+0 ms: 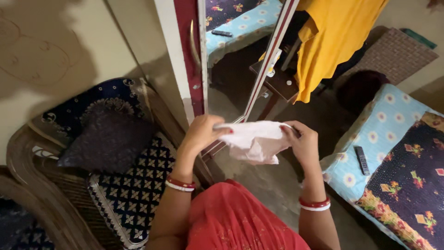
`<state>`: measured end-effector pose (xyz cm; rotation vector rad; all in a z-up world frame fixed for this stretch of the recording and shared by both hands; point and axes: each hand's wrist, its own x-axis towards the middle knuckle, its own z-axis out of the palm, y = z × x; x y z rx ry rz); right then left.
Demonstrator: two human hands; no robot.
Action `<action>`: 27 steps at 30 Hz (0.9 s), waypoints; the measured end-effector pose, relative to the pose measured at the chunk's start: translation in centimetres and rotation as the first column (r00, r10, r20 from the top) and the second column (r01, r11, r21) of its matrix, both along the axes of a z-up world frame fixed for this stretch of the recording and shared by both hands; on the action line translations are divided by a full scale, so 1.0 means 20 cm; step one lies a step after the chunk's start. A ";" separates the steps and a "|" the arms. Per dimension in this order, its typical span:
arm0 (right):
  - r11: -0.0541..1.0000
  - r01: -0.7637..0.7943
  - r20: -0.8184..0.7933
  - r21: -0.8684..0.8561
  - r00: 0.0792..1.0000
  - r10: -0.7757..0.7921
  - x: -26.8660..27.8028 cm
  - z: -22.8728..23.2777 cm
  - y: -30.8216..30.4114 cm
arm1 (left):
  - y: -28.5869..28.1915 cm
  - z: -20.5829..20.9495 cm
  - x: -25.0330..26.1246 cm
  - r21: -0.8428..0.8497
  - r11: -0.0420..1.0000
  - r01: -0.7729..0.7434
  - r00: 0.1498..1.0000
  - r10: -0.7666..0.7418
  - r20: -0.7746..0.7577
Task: The person cleans a metal window grille with a cloth, then moves to a wooden wardrobe with a mirrored door. They spray the mirror with a cleaning solution and wipe it down with a white cloth, cleaning the glass and the wooden frame.
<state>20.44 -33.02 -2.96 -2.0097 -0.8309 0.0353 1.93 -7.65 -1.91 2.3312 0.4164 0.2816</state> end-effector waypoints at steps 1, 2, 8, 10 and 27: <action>0.998 0.016 -0.001 -0.065 1.000 -0.017 0.02 0.00 -0.04 | 0.00 0.00 0.00 0.009 1.000 0.026 0.990 -0.024 -0.142; 0.991 0.033 -0.001 -0.130 0.999 -0.033 0.05 0.00 -0.10 | -0.01 -0.02 -0.02 -0.099 0.994 0.046 0.983 -0.063 -0.171; 0.962 -0.090 -0.603 0.258 0.763 0.233 0.26 -0.13 -0.25 | -0.03 -0.28 -0.03 -0.629 0.750 0.206 0.977 -0.122 0.175; 0.913 0.067 -0.768 0.403 0.568 0.297 0.31 -0.24 -0.23 | -0.10 -0.39 0.02 -0.862 0.187 0.471 0.849 0.168 0.500; 0.959 -0.280 -0.670 0.032 0.706 0.228 0.32 -0.81 -0.51 | -0.19 -0.69 -0.23 -0.534 0.808 -0.249 0.968 0.201 -0.148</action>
